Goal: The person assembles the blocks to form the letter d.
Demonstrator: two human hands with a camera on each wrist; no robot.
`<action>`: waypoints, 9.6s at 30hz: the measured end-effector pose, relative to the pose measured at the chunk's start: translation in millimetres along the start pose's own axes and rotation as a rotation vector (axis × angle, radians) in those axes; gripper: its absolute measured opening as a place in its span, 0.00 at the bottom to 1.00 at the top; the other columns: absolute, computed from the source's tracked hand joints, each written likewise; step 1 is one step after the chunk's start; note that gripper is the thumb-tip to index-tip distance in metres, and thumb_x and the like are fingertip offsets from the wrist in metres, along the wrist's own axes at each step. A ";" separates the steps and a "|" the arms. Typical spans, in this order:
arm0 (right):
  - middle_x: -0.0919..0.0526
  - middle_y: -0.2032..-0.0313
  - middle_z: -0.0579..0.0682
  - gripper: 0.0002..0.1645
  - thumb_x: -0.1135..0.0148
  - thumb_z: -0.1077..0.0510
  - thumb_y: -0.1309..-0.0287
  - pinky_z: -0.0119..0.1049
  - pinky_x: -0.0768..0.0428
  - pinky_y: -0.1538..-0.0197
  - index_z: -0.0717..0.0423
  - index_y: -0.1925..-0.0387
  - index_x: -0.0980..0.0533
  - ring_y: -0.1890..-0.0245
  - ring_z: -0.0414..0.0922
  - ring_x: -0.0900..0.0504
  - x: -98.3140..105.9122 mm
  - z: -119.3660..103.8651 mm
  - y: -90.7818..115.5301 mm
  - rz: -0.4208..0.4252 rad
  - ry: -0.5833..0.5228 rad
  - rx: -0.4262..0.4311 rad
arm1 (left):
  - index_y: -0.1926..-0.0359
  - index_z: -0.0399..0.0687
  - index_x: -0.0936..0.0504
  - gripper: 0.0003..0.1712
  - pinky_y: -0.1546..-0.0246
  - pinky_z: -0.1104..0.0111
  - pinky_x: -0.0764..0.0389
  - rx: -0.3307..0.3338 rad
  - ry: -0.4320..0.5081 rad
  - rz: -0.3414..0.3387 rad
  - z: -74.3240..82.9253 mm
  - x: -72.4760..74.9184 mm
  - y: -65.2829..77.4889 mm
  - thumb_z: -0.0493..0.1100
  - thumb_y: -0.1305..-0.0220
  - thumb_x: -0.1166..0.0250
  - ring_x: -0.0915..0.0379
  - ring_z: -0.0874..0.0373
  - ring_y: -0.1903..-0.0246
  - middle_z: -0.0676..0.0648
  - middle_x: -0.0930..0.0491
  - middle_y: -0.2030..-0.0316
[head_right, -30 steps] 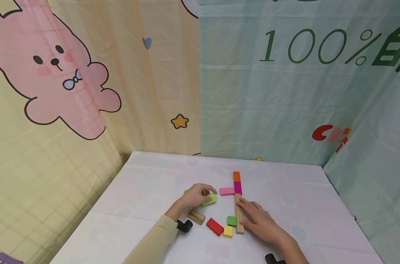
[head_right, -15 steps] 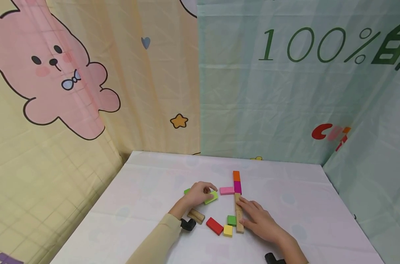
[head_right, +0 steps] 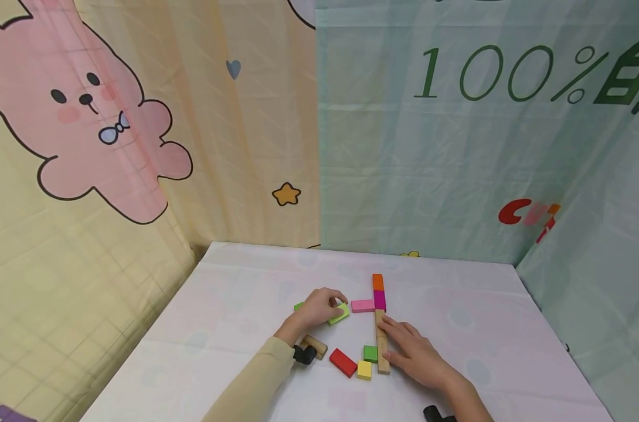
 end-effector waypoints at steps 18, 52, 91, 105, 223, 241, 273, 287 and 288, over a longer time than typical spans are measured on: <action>0.42 0.24 0.44 0.45 0.40 0.32 0.37 0.75 0.40 0.40 0.38 0.23 0.40 0.28 0.58 0.44 -0.2 0.2 0.2 -0.007 -0.006 -0.031 | 0.52 0.53 0.12 0.11 0.71 0.68 0.29 0.050 -0.053 0.028 -1.2 -1.6 -4.1 0.43 0.35 0.31 0.30 0.60 0.70 0.55 0.24 0.71; 0.40 0.25 0.45 0.45 0.38 0.33 0.38 0.73 0.35 0.41 0.38 0.23 0.39 0.29 0.57 0.42 -0.8 -1.0 1.0 -0.006 0.002 -0.045 | 0.53 0.53 0.12 0.10 0.69 0.67 0.29 0.062 -0.042 0.038 1.3 -2.1 -1.8 0.45 0.35 0.30 0.30 0.60 0.68 0.55 0.23 0.70; 0.41 0.25 0.45 0.44 0.38 0.33 0.38 0.74 0.36 0.41 0.37 0.24 0.39 0.28 0.58 0.43 -1.8 2.7 2.1 -0.026 -0.035 -0.066 | 0.49 0.50 0.14 0.13 0.67 0.65 0.25 0.036 0.029 0.027 -0.5 8.4 10.6 0.46 0.32 0.33 0.28 0.59 0.66 0.53 0.21 0.65; 0.41 0.25 0.44 0.45 0.38 0.33 0.38 0.73 0.35 0.41 0.36 0.24 0.39 0.28 0.56 0.43 -3.8 4.3 1.5 -0.016 -0.024 -0.081 | 0.49 0.50 0.14 0.13 0.66 0.66 0.24 -0.015 -0.013 0.068 -2.5 32.2 23.5 0.45 0.33 0.32 0.28 0.59 0.63 0.53 0.21 0.63; 0.41 0.25 0.42 0.45 0.40 0.30 0.39 0.74 0.36 0.40 0.35 0.24 0.38 0.28 0.55 0.43 -3.6 4.1 -1.2 -0.018 -0.019 -0.069 | 0.45 0.62 0.18 0.27 0.65 0.67 0.24 -0.023 0.161 0.330 -58.3 47.2 75.0 0.34 0.45 0.26 0.26 0.61 0.69 0.56 0.21 0.69; 0.41 0.25 0.41 0.45 0.39 0.30 0.40 0.72 0.34 0.41 0.36 0.24 0.38 0.29 0.54 0.42 -3.2 5.6 0.4 -0.006 -0.011 -0.066 | 0.43 0.61 0.17 0.26 0.65 0.68 0.21 -0.043 0.245 0.263 -51.2 35.8 72.2 0.35 0.41 0.27 0.25 0.60 0.68 0.53 0.21 0.67; 0.42 0.25 0.42 0.45 0.41 0.30 0.38 0.74 0.37 0.41 0.36 0.24 0.39 0.29 0.56 0.43 -2.8 7.6 -0.2 -0.005 -0.017 -0.037 | 0.42 0.54 0.17 0.26 0.65 0.68 0.21 -0.039 0.230 0.122 -33.3 16.0 71.7 0.38 0.42 0.25 0.24 0.62 0.67 0.55 0.19 0.67; 0.41 0.25 0.42 0.45 0.41 0.30 0.39 0.76 0.39 0.41 0.33 0.24 0.40 0.28 0.58 0.44 -3.3 8.7 -0.6 -0.015 -0.010 -0.056 | 0.47 0.54 0.17 0.23 0.67 0.69 0.23 -0.050 0.194 0.090 -28.7 9.8 73.5 0.40 0.43 0.24 0.25 0.63 0.70 0.54 0.20 0.68; 0.41 0.25 0.42 0.45 0.40 0.30 0.39 0.76 0.39 0.41 0.32 0.24 0.40 0.28 0.58 0.44 -2.9 8.7 -0.5 -0.013 -0.010 -0.057 | 0.47 0.54 0.17 0.22 0.68 0.69 0.23 -0.054 0.192 0.085 -27.7 9.4 73.2 0.40 0.44 0.24 0.26 0.63 0.70 0.53 0.20 0.68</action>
Point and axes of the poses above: each hand's wrist, its own y-axis away from the middle knuckle, its own x-axis out of the back of the hand, z = x × y, the point moved 8 cm from there along -y, towards the middle knuckle
